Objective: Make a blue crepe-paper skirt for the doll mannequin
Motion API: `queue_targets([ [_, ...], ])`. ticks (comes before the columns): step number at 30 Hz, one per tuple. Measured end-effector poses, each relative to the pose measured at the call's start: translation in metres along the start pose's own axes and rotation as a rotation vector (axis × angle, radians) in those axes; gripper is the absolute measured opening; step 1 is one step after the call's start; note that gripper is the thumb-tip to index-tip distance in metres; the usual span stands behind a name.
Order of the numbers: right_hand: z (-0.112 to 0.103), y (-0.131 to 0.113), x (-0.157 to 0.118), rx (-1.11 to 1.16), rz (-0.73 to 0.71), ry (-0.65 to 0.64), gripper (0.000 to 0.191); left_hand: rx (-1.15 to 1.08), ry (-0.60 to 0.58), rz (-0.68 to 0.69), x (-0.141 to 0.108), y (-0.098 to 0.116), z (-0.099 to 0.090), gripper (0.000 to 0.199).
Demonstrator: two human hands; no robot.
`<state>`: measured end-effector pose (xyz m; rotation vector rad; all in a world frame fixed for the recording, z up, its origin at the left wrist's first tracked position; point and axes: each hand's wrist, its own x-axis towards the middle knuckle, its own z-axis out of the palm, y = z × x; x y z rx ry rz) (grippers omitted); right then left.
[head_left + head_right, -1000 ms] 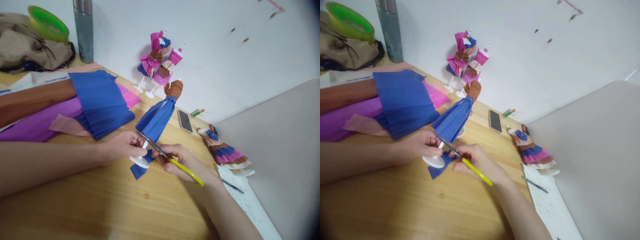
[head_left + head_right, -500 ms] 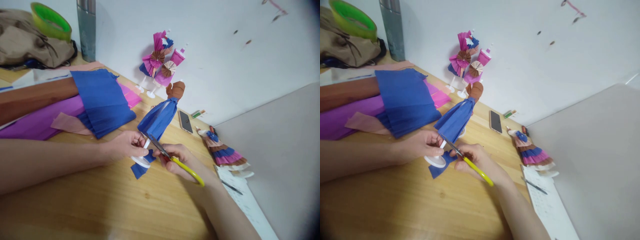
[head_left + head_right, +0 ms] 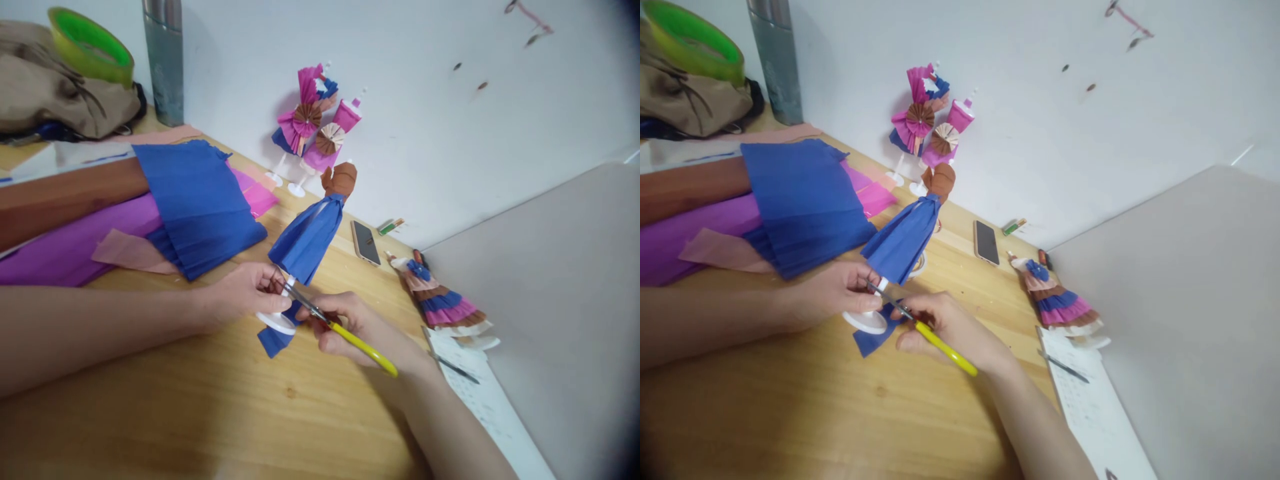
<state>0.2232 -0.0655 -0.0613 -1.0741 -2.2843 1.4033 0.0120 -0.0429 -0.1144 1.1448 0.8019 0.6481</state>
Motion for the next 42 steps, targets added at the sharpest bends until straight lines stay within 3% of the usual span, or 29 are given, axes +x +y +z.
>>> queue_targets([
  [12, -0.0004, 0.0015, 0.0016, 0.053, 0.016, 0.109, 0.057, 0.053, 0.021, 0.016, -0.001, 0.0031, 0.0033, 0.025],
  [19, -0.0009, 0.0017, 0.0024, 0.049, 0.011, 0.107, 0.056, 0.041, 0.063, -0.011, -0.0008, 0.0033, 0.0058, 0.022],
  [42, -0.0024, 0.0025, 0.005, 0.124, 0.029, 0.111, 0.055, 0.018, 0.046, -0.012, -0.0004, 0.002, 0.0042, 0.023],
])
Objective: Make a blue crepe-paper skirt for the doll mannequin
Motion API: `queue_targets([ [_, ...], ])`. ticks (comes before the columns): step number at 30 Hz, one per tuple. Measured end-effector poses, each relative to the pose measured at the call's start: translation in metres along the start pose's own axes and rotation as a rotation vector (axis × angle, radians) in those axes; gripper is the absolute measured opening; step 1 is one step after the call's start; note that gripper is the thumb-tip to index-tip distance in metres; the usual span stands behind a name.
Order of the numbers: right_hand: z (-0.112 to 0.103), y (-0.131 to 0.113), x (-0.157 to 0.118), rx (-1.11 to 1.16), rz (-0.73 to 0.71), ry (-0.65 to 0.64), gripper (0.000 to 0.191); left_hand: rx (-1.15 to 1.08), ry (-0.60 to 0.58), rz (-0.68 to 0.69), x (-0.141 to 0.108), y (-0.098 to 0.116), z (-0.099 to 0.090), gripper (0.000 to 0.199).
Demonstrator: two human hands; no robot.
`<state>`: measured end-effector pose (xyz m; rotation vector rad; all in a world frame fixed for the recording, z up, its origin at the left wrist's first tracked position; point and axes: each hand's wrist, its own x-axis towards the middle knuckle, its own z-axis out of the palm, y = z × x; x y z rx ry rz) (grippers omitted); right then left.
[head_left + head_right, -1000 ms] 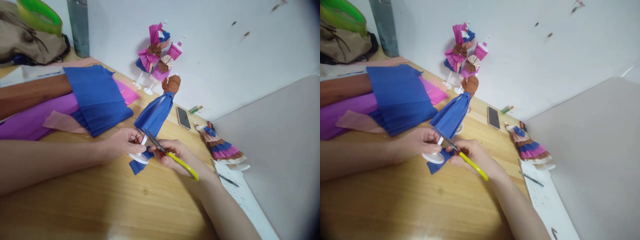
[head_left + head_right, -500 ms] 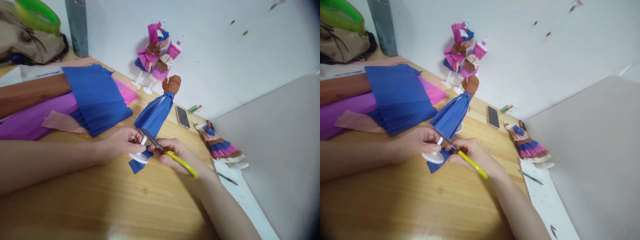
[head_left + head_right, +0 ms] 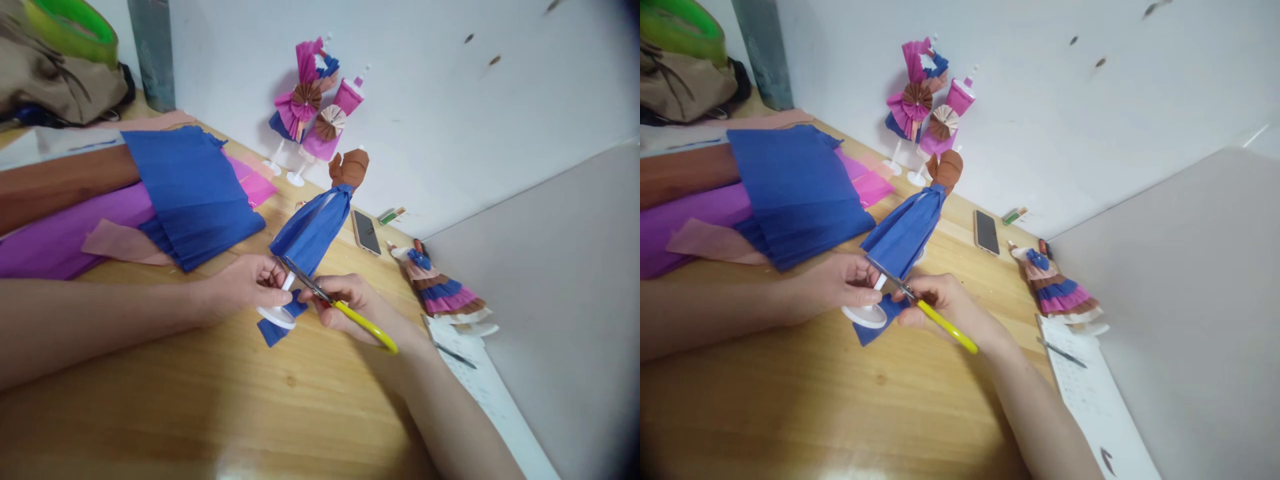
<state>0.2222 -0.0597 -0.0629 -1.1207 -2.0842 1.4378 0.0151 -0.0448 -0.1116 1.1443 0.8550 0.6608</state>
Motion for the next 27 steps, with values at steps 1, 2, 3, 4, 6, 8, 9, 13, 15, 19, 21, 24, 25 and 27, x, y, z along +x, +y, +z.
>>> queue_targets([
  [1, 0.0, 0.0004, 0.0001, 0.002, 0.003, 0.003, 0.055, -0.001, -0.003, 0.0, 0.0001, -0.0001, -0.0001, 0.022],
  [2, -0.0001, 0.0009, 0.0002, 0.005, 0.007, 0.006, 0.055, -0.001, -0.008, -0.002, 0.0001, -0.0001, -0.0002, 0.021],
  [3, -0.0002, 0.0013, 0.0003, 0.009, 0.012, 0.006, 0.055, 0.001, -0.016, -0.003, 0.0001, -0.0001, -0.0003, 0.02],
  [4, -0.0002, 0.0016, 0.0003, 0.012, 0.019, 0.005, 0.055, 0.002, -0.023, -0.004, -0.0001, 0.0, -0.0004, 0.02],
  [6, -0.0004, 0.0018, 0.0004, 0.015, 0.032, 0.004, 0.055, 0.002, -0.029, -0.006, -0.0004, 0.0002, -0.0006, 0.02],
  [8, -0.0007, 0.0016, 0.0004, 0.019, 0.042, 0.006, 0.056, 0.005, -0.031, -0.005, -0.0007, 0.0006, -0.0008, 0.02],
  [9, -0.0009, 0.0015, 0.0004, 0.021, 0.048, 0.007, 0.056, 0.006, -0.033, 0.0, -0.0009, 0.0009, -0.0008, 0.021],
  [13, -0.0014, 0.0005, -0.0003, 0.025, 0.035, 0.015, 0.055, 0.009, -0.037, 0.001, -0.0013, 0.0026, -0.0004, 0.024],
  [15, -0.0018, -0.0003, -0.001, 0.017, 0.019, 0.016, 0.054, 0.012, -0.023, -0.02, -0.0014, 0.003, -0.0002, 0.025],
  [19, -0.0038, -0.001, -0.0028, 0.006, 0.017, 0.007, 0.053, 0.018, -0.027, -0.029, -0.0012, 0.0021, 0.0002, 0.026],
  [21, -0.0053, -0.0005, -0.0035, 0.006, 0.023, 0.003, 0.053, 0.017, -0.034, -0.026, -0.0008, 0.0018, 0.0003, 0.027],
  [24, -0.007, -0.0001, -0.0036, -0.003, 0.039, 0.0, 0.054, 0.02, -0.026, -0.021, -0.0003, 0.0026, 0.0003, 0.028],
  [25, -0.0073, -0.0004, -0.0034, -0.005, 0.046, 0.0, 0.055, 0.024, -0.03, -0.021, -0.0003, 0.0031, 0.0003, 0.028],
  [27, -0.0074, -0.0017, -0.0028, -0.014, 0.074, -0.005, 0.057, 0.034, -0.051, -0.022, -0.0004, 0.0042, 0.0003, 0.028],
])
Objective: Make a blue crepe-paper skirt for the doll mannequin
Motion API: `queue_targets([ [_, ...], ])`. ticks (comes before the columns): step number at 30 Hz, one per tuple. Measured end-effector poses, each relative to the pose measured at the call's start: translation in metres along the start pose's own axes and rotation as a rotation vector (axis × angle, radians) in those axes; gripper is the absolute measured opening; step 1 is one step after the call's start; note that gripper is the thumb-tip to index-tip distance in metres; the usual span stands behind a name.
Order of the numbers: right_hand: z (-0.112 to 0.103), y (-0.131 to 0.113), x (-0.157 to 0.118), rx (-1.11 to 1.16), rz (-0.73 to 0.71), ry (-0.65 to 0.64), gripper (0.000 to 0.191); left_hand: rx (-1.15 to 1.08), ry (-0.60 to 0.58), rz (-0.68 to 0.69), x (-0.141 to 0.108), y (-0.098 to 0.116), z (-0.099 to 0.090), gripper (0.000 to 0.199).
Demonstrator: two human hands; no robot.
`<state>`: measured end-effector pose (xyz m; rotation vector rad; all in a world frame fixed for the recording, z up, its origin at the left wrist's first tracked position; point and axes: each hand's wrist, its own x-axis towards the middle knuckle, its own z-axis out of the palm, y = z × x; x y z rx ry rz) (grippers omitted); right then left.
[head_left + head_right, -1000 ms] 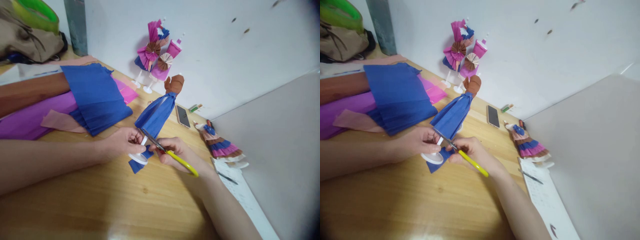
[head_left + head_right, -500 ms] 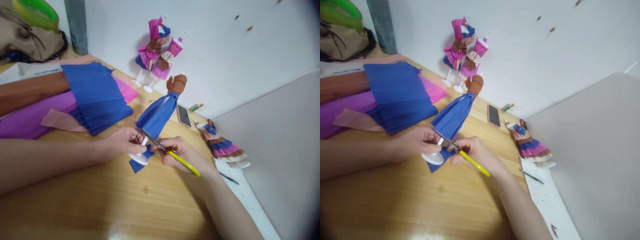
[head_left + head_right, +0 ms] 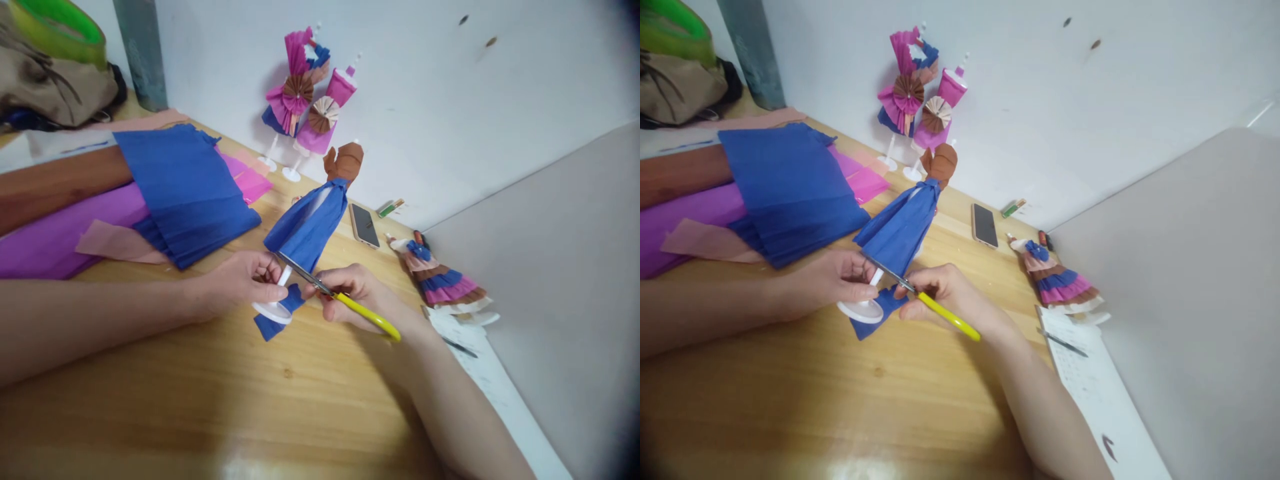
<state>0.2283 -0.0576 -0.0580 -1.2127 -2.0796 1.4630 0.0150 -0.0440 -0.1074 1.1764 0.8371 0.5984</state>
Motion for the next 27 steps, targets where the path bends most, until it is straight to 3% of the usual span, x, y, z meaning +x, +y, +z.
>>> queue_targets([
  [4, -0.0001, -0.001, 0.0007, -0.027, 0.039, -0.044, 0.059, -0.006, -0.008, 0.013, -0.0001, -0.0002, -0.0002, 0.029],
  [12, -0.0046, 0.0035, -0.0058, -0.18, -0.064, -0.209, 0.053, -0.058, -0.037, 0.011, 0.0021, -0.0092, -0.0065, 0.027],
  [20, -0.0058, 0.002, -0.0024, -0.126, -0.207, -0.136, 0.056, 0.0, -0.046, 0.024, 0.0007, -0.0031, -0.0039, 0.027],
  [27, -0.0041, 0.0064, -0.0004, -0.121, -0.177, -0.119, 0.056, -0.002, -0.008, 0.019, -0.0008, -0.0003, -0.0007, 0.028],
])
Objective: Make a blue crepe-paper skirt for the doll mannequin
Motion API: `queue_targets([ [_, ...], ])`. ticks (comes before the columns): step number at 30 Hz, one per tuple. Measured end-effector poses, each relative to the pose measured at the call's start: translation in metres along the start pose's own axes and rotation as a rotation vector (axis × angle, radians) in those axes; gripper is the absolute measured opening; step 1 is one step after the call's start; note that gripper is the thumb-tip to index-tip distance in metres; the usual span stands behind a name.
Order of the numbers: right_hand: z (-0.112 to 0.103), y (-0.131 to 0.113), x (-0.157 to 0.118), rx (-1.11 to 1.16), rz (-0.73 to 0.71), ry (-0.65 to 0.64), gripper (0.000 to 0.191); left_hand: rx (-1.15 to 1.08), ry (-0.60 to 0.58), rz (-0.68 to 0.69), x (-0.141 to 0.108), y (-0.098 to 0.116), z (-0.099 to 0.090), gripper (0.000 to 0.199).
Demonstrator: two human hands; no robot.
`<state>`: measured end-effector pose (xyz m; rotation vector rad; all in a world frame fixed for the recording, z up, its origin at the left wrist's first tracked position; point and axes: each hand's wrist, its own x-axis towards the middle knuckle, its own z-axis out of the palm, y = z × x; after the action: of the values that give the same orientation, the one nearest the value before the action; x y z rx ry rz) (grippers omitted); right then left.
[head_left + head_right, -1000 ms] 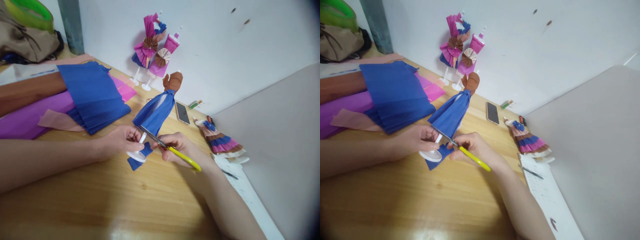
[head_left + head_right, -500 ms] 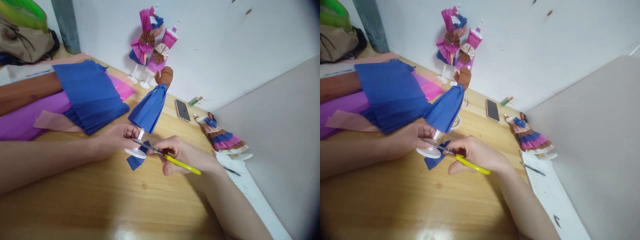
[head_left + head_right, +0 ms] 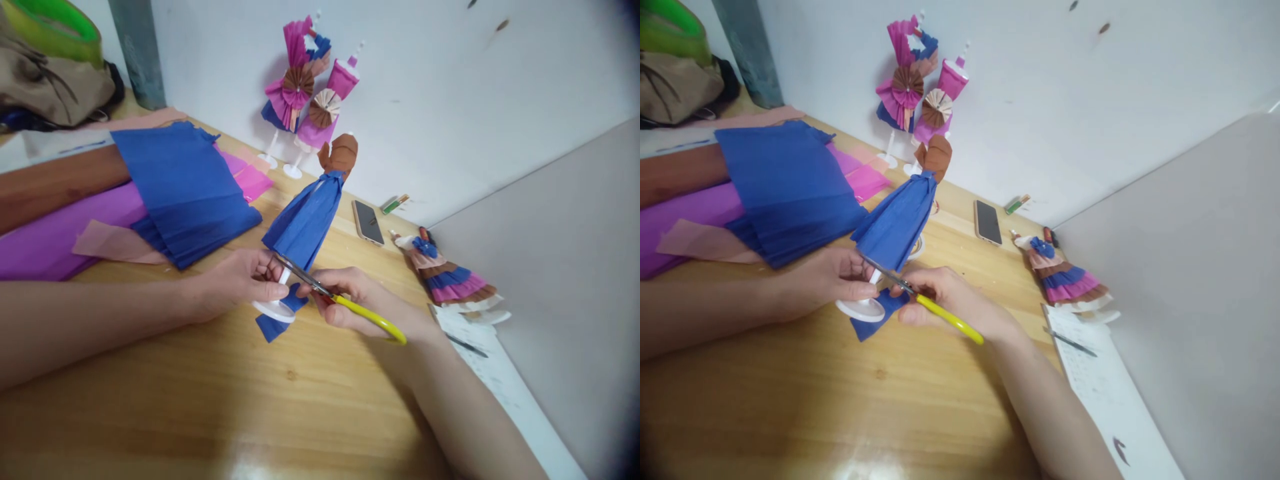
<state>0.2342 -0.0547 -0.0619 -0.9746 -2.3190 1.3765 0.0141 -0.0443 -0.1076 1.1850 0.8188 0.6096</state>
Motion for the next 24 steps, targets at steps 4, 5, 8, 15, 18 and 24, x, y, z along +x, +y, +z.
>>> queue_targets([
  [4, 0.0, 0.0019, -0.0009, 0.007, 0.01, 0.008, 0.057, 0.016, 0.019, -0.014, -0.0012, 0.0011, 0.0009, 0.027],
  [5, -0.0002, 0.0018, -0.0012, 0.008, 0.021, 0.008, 0.058, 0.02, 0.025, -0.013, -0.0012, 0.001, 0.0008, 0.027],
  [8, -0.0008, 0.0003, -0.0016, 0.001, 0.051, 0.007, 0.058, 0.025, 0.024, -0.004, -0.0007, -0.0001, 0.0002, 0.028],
  [15, 0.0, -0.0027, -0.0002, 0.03, 0.057, -0.02, 0.053, 0.029, 0.016, -0.001, 0.0004, -0.0028, 0.0001, 0.029],
  [18, -0.0003, -0.0024, -0.0001, 0.019, 0.062, -0.007, 0.055, 0.029, 0.018, 0.006, 0.0008, -0.0038, 0.0005, 0.029],
  [24, -0.0006, -0.0022, -0.0006, 0.016, 0.06, -0.005, 0.057, 0.031, 0.035, 0.0, -0.0001, -0.0011, 0.0017, 0.025],
])
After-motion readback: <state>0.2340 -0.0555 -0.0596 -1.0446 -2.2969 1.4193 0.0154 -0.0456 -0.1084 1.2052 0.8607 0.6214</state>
